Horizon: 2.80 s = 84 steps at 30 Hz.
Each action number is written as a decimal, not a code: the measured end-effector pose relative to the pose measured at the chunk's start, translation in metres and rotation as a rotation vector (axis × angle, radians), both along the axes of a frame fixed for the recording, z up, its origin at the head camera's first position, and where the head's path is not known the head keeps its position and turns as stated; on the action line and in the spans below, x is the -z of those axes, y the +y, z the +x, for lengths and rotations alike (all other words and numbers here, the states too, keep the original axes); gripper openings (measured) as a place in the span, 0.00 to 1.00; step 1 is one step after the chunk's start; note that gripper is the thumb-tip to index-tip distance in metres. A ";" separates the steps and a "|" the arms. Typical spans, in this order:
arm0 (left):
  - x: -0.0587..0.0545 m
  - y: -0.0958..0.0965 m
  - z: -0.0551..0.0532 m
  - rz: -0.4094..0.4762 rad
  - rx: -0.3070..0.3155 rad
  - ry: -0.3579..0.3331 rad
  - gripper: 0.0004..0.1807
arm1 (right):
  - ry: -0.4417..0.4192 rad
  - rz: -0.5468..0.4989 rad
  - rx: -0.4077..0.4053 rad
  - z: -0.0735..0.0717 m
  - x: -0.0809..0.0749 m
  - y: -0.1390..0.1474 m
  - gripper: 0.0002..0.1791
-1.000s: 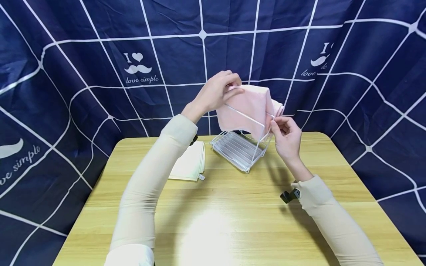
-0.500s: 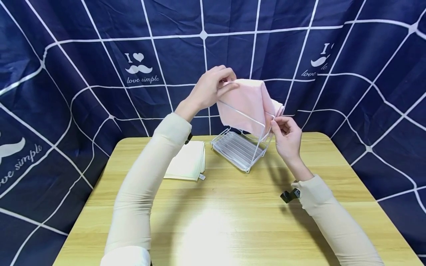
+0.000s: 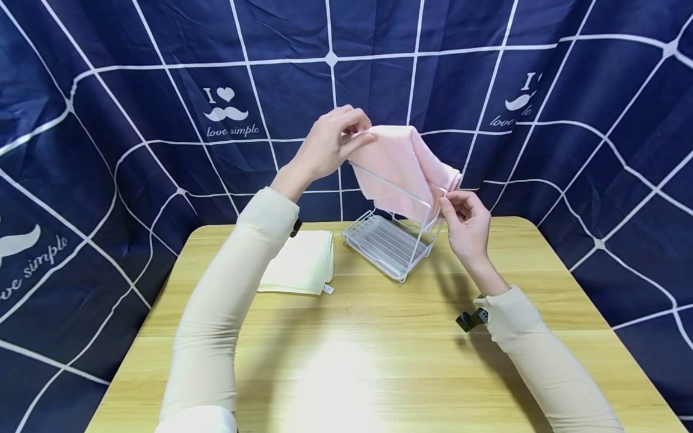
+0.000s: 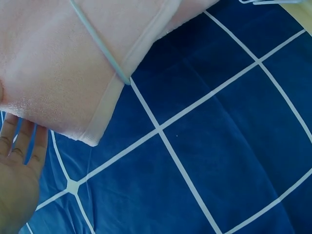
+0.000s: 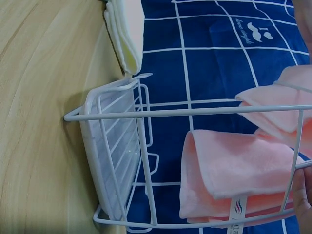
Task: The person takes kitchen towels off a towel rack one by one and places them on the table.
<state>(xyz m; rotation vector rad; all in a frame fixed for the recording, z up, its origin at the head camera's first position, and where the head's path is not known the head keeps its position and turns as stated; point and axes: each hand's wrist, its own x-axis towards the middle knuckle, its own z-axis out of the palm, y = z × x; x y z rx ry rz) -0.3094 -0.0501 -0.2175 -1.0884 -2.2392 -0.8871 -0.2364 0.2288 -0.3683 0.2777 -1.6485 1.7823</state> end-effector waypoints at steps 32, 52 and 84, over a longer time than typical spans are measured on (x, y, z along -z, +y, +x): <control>-0.013 -0.041 0.005 0.143 0.011 0.007 0.10 | 0.008 0.014 -0.005 -0.001 0.001 0.000 0.10; -0.018 -0.072 0.019 0.120 -0.029 0.054 0.09 | 0.013 0.006 -0.006 0.000 0.000 0.000 0.11; 0.028 -0.190 0.069 -0.067 -0.261 0.201 0.07 | 0.008 -0.003 -0.035 -0.001 0.001 0.001 0.11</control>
